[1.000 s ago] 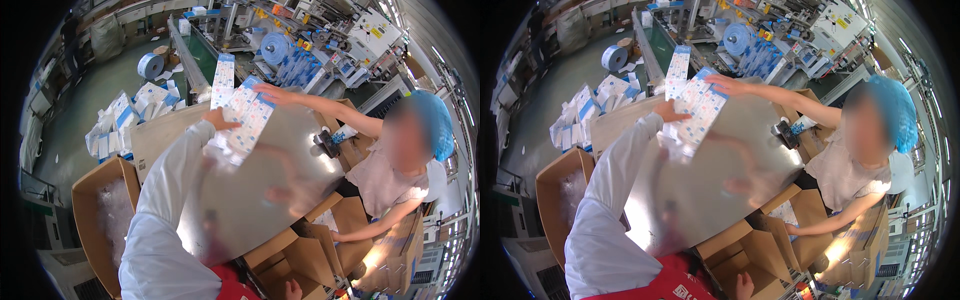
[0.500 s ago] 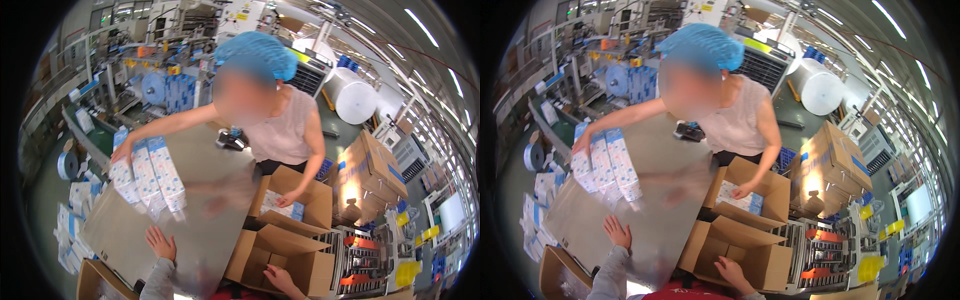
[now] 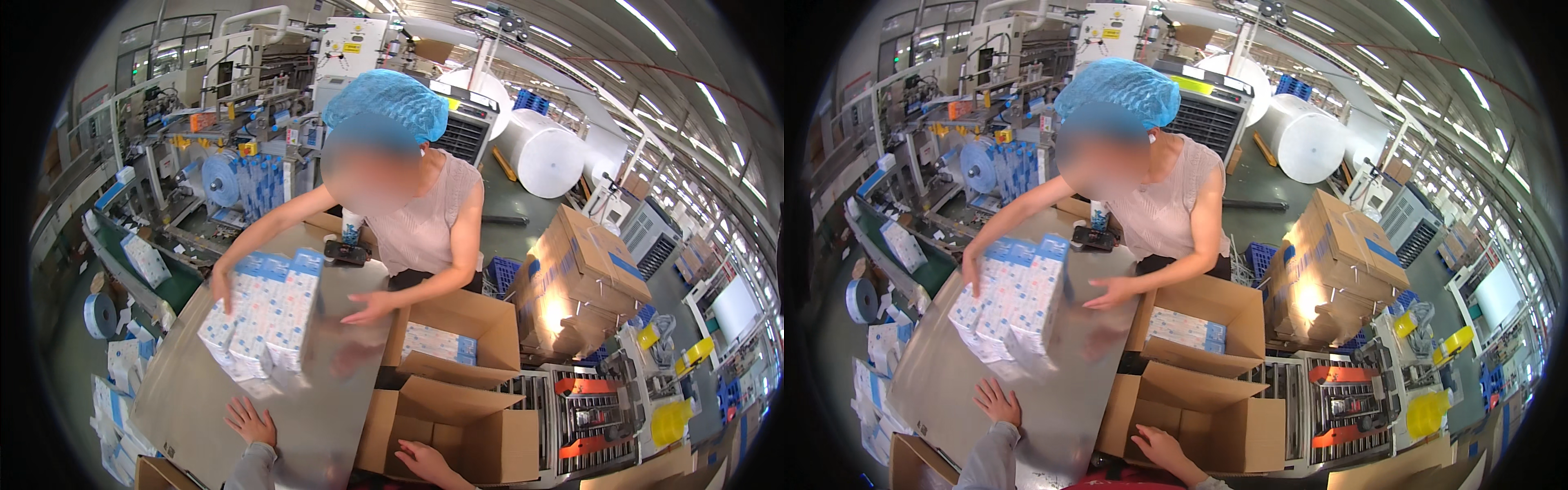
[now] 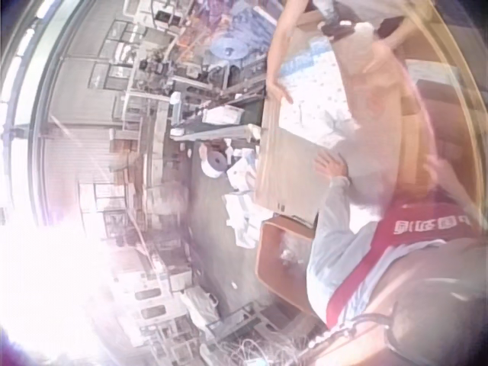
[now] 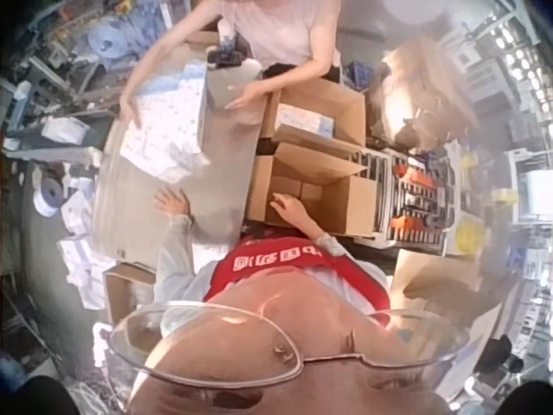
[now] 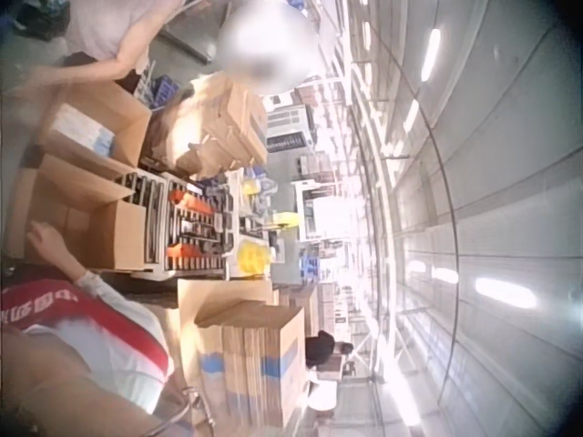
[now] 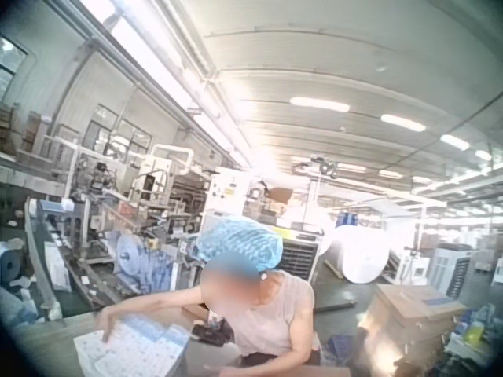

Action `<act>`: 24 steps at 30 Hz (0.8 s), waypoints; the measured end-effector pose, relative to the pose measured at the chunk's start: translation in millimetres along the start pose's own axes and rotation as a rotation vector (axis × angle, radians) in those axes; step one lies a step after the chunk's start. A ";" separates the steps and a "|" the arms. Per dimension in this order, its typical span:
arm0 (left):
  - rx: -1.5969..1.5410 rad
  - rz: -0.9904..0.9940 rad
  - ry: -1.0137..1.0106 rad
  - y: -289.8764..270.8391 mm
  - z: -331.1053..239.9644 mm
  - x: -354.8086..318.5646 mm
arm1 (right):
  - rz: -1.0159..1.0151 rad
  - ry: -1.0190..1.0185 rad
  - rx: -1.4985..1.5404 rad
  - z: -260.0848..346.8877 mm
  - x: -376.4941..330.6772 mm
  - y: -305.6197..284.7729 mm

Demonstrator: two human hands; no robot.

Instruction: The person packs wrapped paper products into cardboard boxes by hand, folds the flaps closed, and places the boxes onto a conveyor line.

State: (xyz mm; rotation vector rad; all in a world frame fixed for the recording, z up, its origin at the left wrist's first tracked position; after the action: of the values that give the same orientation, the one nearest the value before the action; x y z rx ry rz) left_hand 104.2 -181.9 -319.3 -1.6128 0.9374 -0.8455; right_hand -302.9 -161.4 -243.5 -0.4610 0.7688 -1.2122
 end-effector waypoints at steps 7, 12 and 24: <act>0.016 0.061 -0.032 -0.6 -7.6 1.5 | 0.020 -0.028 -0.078 6.0 2.9 0.2; -0.010 0.050 -0.065 -14.4 -2.1 -7.7 | -0.009 -0.134 -0.107 17.8 -7.3 1.0; -0.470 -0.490 -0.009 -58.3 4.5 91.7 | 0.086 0.005 0.007 11.4 -25.4 5.4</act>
State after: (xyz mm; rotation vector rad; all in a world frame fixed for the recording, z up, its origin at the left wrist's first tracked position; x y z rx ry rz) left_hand 158.3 -252.9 -257.2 -2.3111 0.7781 -0.9909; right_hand -294.7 -136.5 -232.5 -0.4151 0.7804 -1.1359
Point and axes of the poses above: each hand's wrist, its own x-axis towards the middle knuckle, its own y-axis out of the palm, z = x × y, the point moved 6 cm from there along x, towards the middle knuckle, and after that the axes turned 9 degrees about y, right-handed, at the moved point
